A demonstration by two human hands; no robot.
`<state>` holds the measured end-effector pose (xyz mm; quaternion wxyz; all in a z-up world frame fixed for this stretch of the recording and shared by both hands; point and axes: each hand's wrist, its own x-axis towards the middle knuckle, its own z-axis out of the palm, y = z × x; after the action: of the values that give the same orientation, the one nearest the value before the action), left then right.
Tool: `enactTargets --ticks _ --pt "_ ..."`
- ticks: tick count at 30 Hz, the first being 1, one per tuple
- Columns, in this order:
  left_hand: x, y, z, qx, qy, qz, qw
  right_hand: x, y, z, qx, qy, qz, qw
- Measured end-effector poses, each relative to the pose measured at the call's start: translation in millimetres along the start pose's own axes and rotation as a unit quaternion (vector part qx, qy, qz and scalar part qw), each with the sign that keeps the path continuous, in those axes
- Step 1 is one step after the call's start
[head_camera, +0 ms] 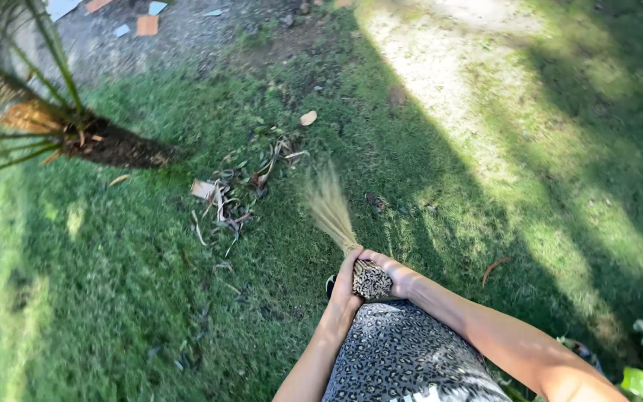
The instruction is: Holding and inspecting a bundle of sticks (sapu lidi) in an outdoor garden area.
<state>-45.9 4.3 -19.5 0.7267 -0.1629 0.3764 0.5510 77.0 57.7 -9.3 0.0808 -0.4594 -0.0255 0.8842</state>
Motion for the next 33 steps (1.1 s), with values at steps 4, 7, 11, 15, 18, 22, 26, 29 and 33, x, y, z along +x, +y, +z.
enactTargets --ticks 4,7,11,15,18,22,26,29,33 --pt "-13 20 6 0.062 -0.004 0.001 0.998 14 14 6 0.073 -0.016 -0.056 0.996" --pt "-26 42 16 0.122 -0.031 0.019 0.992 24 23 26 0.081 -0.012 -0.142 0.986" --pt "-13 63 -4 0.07 -0.054 -0.084 0.993 22 30 60 0.078 0.034 -0.228 0.97" --pt "22 69 -61 0.097 -0.041 -0.094 0.99 79 56 34 0.154 -0.035 -0.183 0.97" --pt "33 65 -74 0.134 -0.006 -0.084 0.987 73 62 32 0.18 -0.1 -0.19 0.96" --pt "11 80 -27 0.215 -0.071 -0.031 0.974 43 42 62 0.165 -0.007 -0.233 0.958" --pt "24 77 -5 0.178 -0.058 -0.086 0.979 40 28 60 0.125 0.032 -0.304 0.944" --pt "47 86 -2 0.162 -0.061 -0.129 0.976 51 4 54 0.112 0.038 -0.239 0.964" --pt "76 79 10 0.151 -0.056 -0.136 0.978 48 -21 27 0.103 -0.041 -0.185 0.976"
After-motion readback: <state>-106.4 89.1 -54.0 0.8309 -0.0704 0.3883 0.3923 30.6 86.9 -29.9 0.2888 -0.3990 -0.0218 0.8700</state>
